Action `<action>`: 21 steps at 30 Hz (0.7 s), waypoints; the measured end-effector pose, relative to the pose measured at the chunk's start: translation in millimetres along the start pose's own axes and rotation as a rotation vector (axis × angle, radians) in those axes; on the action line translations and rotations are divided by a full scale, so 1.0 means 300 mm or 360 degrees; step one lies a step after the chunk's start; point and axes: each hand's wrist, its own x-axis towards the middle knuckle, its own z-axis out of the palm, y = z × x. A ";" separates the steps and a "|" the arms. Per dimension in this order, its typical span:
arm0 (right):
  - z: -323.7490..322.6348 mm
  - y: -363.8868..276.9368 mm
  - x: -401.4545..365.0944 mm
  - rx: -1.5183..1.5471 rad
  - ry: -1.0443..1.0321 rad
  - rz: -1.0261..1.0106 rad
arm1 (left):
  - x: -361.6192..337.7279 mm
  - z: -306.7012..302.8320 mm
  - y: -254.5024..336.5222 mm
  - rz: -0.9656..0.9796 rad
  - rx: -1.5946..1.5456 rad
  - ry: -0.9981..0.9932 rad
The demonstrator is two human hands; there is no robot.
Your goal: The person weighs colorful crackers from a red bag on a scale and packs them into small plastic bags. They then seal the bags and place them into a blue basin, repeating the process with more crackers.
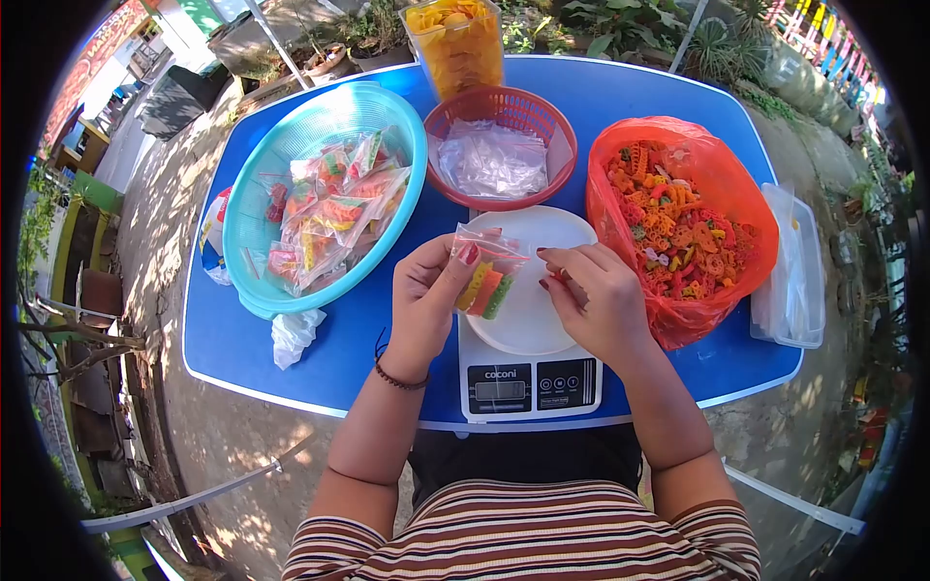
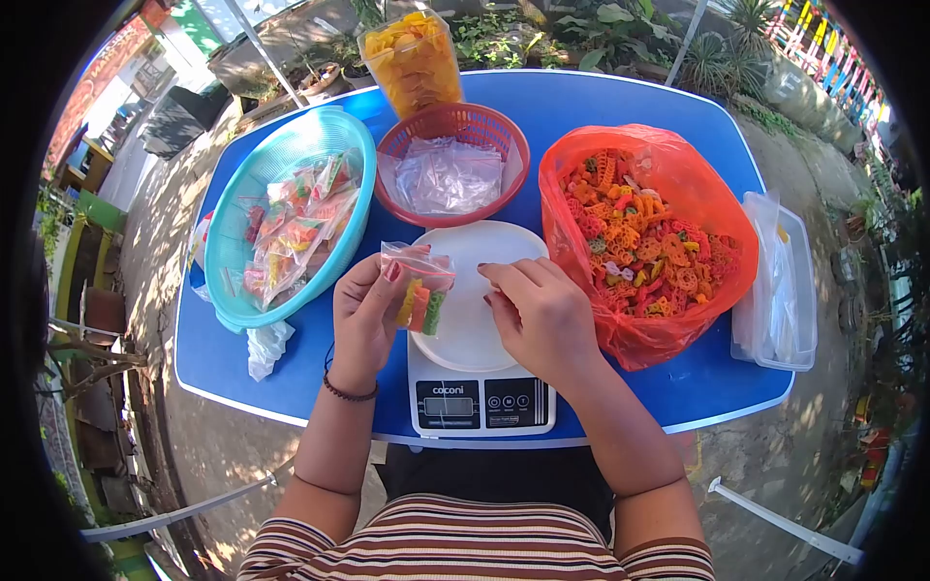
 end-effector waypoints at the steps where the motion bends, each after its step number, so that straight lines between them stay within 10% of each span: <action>1: 0.001 0.000 -0.003 0.0080 0.0004 0.0055 | 0.000 -0.001 0.000 -0.0005 -0.0003 -0.0016; 11: -0.021 0.010 0.012 0.0422 0.0227 0.0020 | -0.011 -0.006 -0.008 0.0107 0.0170 -0.0116; 17: -0.097 -0.003 0.024 0.0469 -0.0596 -0.0256 | -0.005 -0.005 -0.007 0.0142 0.0078 -0.0093; 21: -0.072 0.013 0.016 0.0330 -0.0544 -0.0306 | -0.005 0.000 -0.003 0.0161 0.0112 -0.0087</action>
